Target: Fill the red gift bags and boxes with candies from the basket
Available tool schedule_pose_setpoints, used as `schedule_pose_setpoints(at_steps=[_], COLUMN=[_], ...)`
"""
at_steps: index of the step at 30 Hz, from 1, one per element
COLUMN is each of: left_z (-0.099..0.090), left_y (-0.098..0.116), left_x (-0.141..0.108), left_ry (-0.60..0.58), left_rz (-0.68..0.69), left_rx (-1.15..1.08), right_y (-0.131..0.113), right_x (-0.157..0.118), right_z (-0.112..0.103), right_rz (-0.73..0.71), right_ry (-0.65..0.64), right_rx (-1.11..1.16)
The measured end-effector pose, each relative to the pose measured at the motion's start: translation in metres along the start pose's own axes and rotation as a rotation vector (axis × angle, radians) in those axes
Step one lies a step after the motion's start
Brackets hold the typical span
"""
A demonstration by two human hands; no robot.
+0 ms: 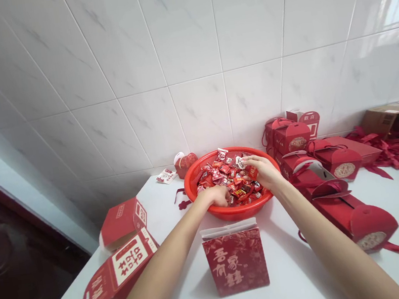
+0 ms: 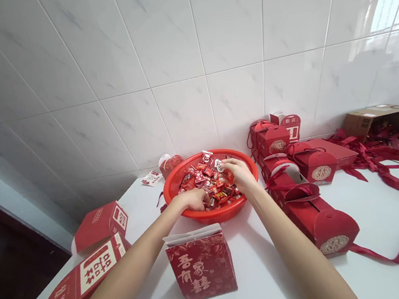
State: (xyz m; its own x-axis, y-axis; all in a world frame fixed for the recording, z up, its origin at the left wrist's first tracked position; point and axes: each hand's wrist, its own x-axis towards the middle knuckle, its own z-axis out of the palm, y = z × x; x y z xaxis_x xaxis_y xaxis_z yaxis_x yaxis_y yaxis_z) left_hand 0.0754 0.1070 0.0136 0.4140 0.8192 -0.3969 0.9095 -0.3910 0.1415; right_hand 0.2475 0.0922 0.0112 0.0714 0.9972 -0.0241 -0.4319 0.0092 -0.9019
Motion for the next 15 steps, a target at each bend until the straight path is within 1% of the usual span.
schedule_pose_setpoints(at_steps=[2, 4, 7, 10, 12, 13, 15], left_z=[0.0, 0.0, 0.003, 0.006, 0.007, 0.008, 0.007], left_y=[0.0, 0.001, 0.001, -0.001, -0.005, -0.007, -0.012], left_x=[0.002, 0.004, 0.003, 0.003, 0.004, 0.006, 0.012], left_ry=[-0.047, -0.062, -0.014, 0.05, 0.122, 0.183, 0.348], left_rz=[0.006, 0.004, 0.008, 0.036, 0.063, 0.077, 0.1], left_rx=[-0.008, -0.025, -0.073, -0.174, -0.28, -0.344, -0.481], right_y=[0.0, 0.0, 0.001, 0.001, 0.0, 0.0, 0.0], right_x=[0.0, 0.001, 0.001, 0.001, 0.0, 0.0, 0.0], right_z=[0.0, 0.0, -0.001, -0.001, -0.001, -0.001, 0.0], right_rz=[0.0, 0.001, 0.002, 0.003, 0.004, 0.003, 0.001], right_ry=[-0.005, -0.009, -0.015, -0.019, -0.018, -0.017, -0.016], right_rx=[0.0, -0.002, -0.006, -0.008, -0.01, -0.012, -0.014])
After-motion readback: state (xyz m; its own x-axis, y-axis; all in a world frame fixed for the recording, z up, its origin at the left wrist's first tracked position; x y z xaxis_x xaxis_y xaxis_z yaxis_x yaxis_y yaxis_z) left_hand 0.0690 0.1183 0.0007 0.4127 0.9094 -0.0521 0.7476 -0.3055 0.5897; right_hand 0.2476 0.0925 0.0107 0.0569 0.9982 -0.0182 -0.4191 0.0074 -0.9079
